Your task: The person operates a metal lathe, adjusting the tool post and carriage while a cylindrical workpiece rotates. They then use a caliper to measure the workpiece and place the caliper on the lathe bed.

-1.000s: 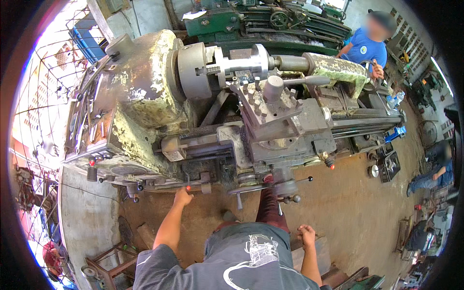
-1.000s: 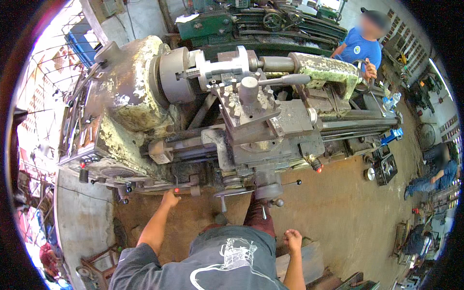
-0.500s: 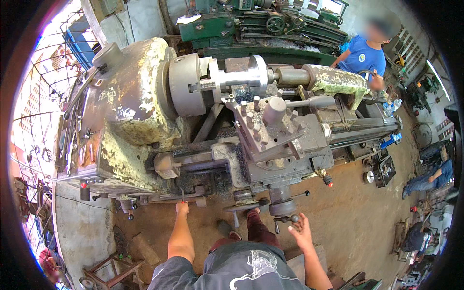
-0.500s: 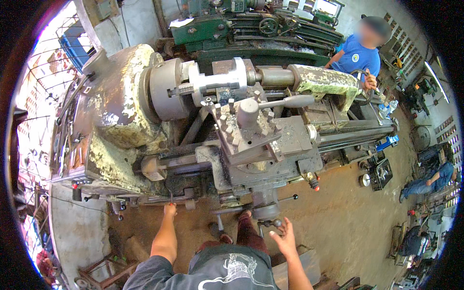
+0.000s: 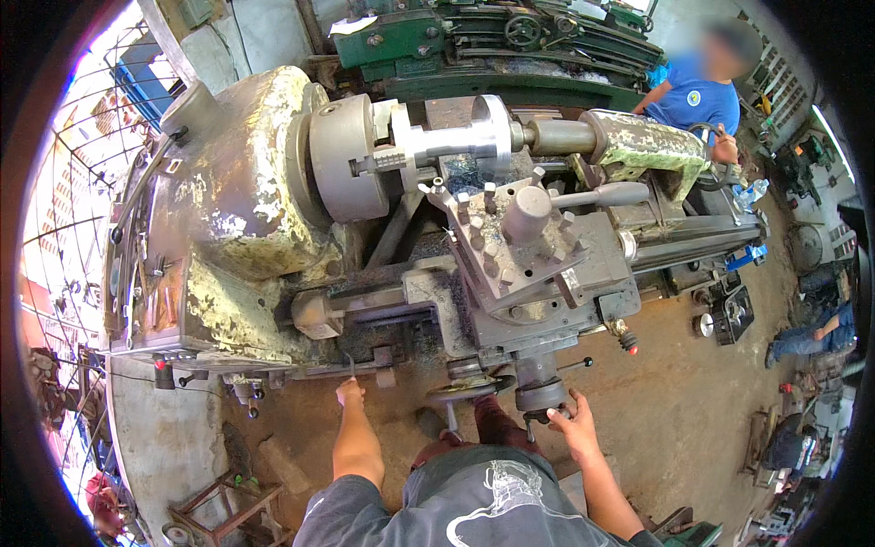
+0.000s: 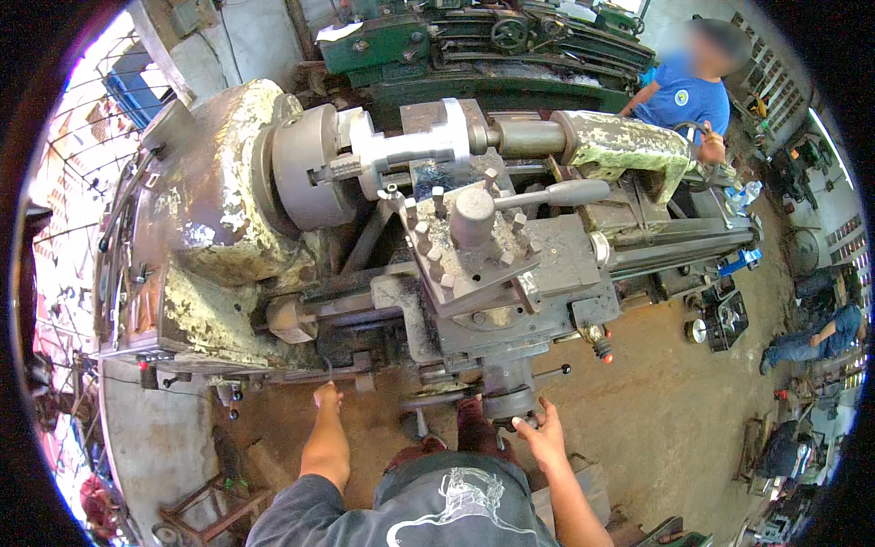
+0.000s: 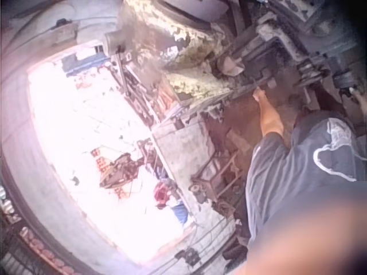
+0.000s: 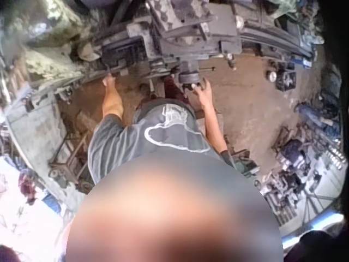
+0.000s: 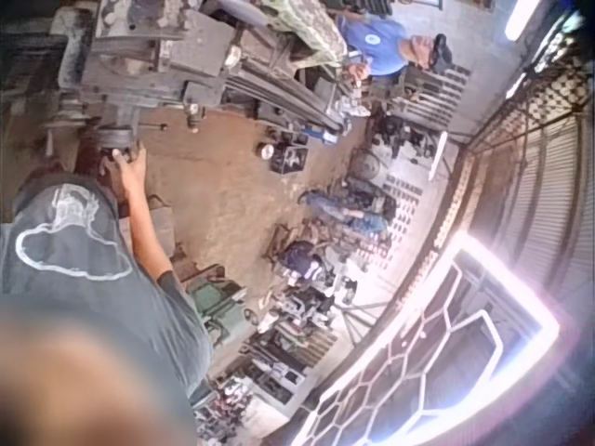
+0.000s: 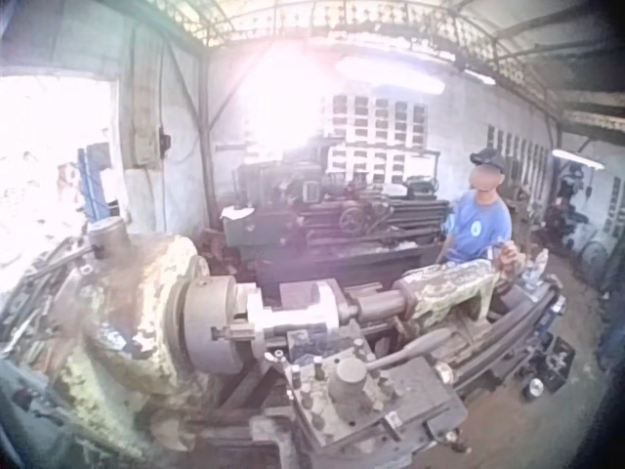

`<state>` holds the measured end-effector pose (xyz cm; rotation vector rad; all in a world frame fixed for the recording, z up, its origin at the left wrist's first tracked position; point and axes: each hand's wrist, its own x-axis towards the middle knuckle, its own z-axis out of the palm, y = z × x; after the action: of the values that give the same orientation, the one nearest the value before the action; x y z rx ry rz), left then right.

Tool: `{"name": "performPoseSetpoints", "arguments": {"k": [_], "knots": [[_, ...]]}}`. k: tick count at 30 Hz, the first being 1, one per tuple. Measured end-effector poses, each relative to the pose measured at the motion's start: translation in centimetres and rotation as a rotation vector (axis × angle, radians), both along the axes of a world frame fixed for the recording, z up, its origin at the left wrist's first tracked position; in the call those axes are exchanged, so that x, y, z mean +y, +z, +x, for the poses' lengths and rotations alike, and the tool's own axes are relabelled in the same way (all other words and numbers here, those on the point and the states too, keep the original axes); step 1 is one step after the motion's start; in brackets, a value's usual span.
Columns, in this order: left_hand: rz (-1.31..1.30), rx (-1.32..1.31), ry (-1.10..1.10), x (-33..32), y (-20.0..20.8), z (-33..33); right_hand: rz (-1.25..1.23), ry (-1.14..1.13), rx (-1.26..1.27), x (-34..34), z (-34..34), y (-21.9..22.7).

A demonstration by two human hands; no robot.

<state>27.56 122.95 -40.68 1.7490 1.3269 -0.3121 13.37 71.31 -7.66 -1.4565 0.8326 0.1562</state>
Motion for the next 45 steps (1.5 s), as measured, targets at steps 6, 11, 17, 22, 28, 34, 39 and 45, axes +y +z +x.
{"name": "performPoseSetpoints", "arguments": {"k": [6, 11, 17, 22, 28, 34, 39, 45], "knots": [[0.132, 0.212, -0.032, -3.8, 1.3, -2.4, -0.371, 0.358, 0.141, -0.4, 2.6, -0.3], [-0.377, 0.1, -0.335, -11.3, 7.2, -6.2, -0.244, 0.431, 0.043, -2.0, 3.2, -1.0], [-0.828, 0.053, 0.003, -16.2, 13.8, -7.4, 0.708, 0.291, 0.113, -6.8, 2.7, -7.7], [-0.885, 0.062, 0.165, -18.4, 16.3, -6.0, 1.187, 0.257, -0.057, -6.9, 0.2, -18.3], [-0.908, 0.038, 0.015, -20.8, 18.1, -5.3, 1.804, 0.05, -0.011, -1.1, -3.7, -22.3], [-0.997, 0.055, 0.037, -21.8, 19.0, -4.3, 0.943, -0.123, -0.037, -5.0, -2.6, -7.5], [-0.934, 0.109, 0.1, -23.4, 18.5, -3.9, 0.026, 0.358, 0.005, -1.5, 0.4, -0.4], [-0.927, 0.044, 0.23, -23.6, 17.8, -3.9, 0.199, 0.345, -0.026, -3.0, 2.1, -3.0]]}}
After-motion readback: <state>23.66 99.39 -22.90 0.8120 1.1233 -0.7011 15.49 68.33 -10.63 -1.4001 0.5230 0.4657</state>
